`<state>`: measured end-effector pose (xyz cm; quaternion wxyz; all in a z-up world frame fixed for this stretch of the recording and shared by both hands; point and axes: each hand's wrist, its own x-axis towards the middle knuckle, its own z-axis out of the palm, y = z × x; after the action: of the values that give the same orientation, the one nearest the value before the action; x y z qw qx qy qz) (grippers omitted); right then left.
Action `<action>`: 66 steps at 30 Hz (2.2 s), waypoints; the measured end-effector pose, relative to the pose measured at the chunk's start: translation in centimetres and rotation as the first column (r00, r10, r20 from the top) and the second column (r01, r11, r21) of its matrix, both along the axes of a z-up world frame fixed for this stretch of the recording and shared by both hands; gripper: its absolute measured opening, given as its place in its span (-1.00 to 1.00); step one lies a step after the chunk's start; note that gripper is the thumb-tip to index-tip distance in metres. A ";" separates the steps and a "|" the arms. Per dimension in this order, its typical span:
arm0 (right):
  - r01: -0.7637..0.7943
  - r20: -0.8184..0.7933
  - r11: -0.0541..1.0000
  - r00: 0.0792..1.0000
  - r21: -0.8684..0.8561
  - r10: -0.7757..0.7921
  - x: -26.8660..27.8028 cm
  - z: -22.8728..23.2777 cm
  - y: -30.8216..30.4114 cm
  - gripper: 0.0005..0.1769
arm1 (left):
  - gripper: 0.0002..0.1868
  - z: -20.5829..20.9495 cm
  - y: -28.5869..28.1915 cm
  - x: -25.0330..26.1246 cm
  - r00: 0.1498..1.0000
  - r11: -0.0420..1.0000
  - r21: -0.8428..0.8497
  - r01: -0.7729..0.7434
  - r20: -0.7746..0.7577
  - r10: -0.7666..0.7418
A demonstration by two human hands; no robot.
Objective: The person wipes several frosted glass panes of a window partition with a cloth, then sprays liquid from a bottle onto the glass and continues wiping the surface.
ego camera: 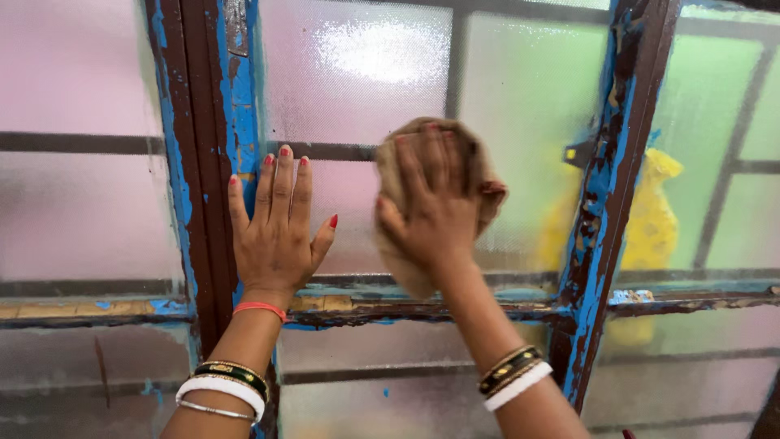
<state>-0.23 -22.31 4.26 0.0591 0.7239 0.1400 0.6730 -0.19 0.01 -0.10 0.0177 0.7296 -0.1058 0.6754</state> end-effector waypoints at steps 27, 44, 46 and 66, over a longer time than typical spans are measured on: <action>-0.247 0.119 0.962 0.965 0.115 0.234 -0.8 -0.5 3.0 -0.34 | -0.43 -0.2 2.3 -1.3 0.987 0.985 0.068 0.159 -0.037 -0.156; -0.618 0.094 0.778 0.786 0.114 0.611 -1.2 1.7 17.8 -0.41 | -0.34 3.3 11.8 -4.6 0.806 0.800 -0.106 0.590 0.014 -0.592; -0.619 0.069 0.777 0.786 0.116 0.615 -1.1 1.7 20.5 -0.38 | -0.26 3.4 13.2 -4.1 0.804 0.799 -0.140 0.585 -0.025 -0.594; -0.317 -0.091 0.943 0.941 0.099 0.326 -1.4 -11.9 22.3 -0.33 | -0.04 -6.7 11.5 -2.8 0.745 0.732 -0.257 0.631 -0.064 -0.664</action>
<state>-1.60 -0.06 -7.69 -0.0893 0.7279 0.2311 0.6394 -2.98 11.54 -6.83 0.3406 0.6891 -0.2772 0.5765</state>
